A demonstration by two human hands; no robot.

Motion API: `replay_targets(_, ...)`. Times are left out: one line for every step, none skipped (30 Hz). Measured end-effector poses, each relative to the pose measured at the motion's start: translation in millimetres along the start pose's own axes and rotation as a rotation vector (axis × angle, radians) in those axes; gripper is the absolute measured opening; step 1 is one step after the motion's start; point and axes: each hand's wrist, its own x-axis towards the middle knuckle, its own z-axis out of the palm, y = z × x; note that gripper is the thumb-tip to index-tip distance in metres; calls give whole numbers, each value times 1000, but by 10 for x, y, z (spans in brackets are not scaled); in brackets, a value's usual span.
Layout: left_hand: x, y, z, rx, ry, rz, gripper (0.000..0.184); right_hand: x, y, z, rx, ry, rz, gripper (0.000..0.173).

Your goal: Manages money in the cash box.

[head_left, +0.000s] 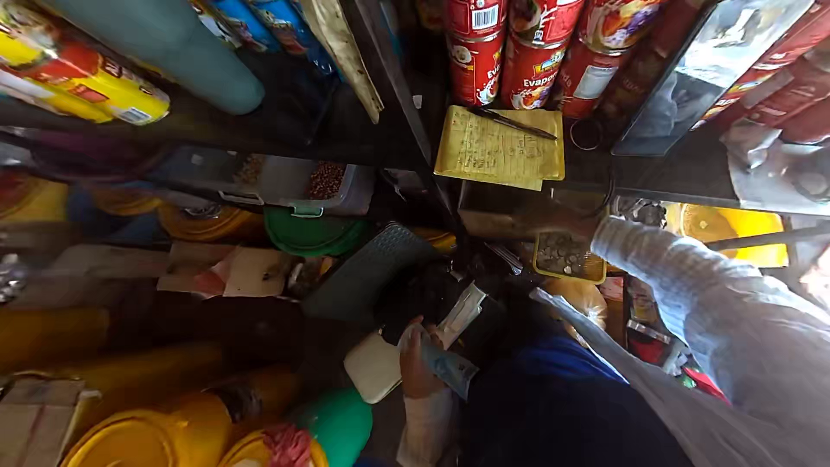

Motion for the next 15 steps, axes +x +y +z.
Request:
replay_targets(87,-37,-3,115,-8,33,30,-144,-132,170,-28,-47,2,28)
replay_targets(186,-92,-17,232,-27,87,31,-274,-269,381,-39,-97,-4,31)
replay_targets(285,-134,-24,365,-60,135,34,-398,-426,597,-52,-153,-5,35)
replay_targets(379,-161,-12,499,-98,173,39,-545,-622,761,-57,-212,9,38)
replay_targets(468,-185,8,634,-141,202,45,-697,-811,885,-44,-264,23,41)
replay_targets(549,-208,37,770,-195,208,52,-817,-954,1015,-21,-300,25,42)
replay_targets(616,-230,67,908,-256,170,63,-902,-1066,1148,-5,-330,24,40)
replay_targets(671,-262,100,1061,-310,107,71,-961,-1150,1261,11,-361,24,37)
replay_targets(717,-300,128,1230,-344,59,71,-989,-1198,1331,21,-397,19,34)
replay_targets(754,-333,139,1382,-369,31,65,-980,-1198,1357,32,-425,6,31)
replay_targets(779,-355,130,1475,-389,20,59,-925,-1140,1354,61,-431,-15,30)
replay_targets(801,-361,114,1514,-414,5,55,-813,-1047,1325,117,-408,-43,32)
replay_targets(812,-353,102,1532,-442,-17,55,-649,-954,1266,228,-350,-65,37)
replay_targets(809,-354,92,1544,-459,-36,56,-450,-889,1178,387,-259,-54,44)
replay_targets(793,-369,80,1549,-465,-47,57,-201,-818,1111,516,-147,-2,51)
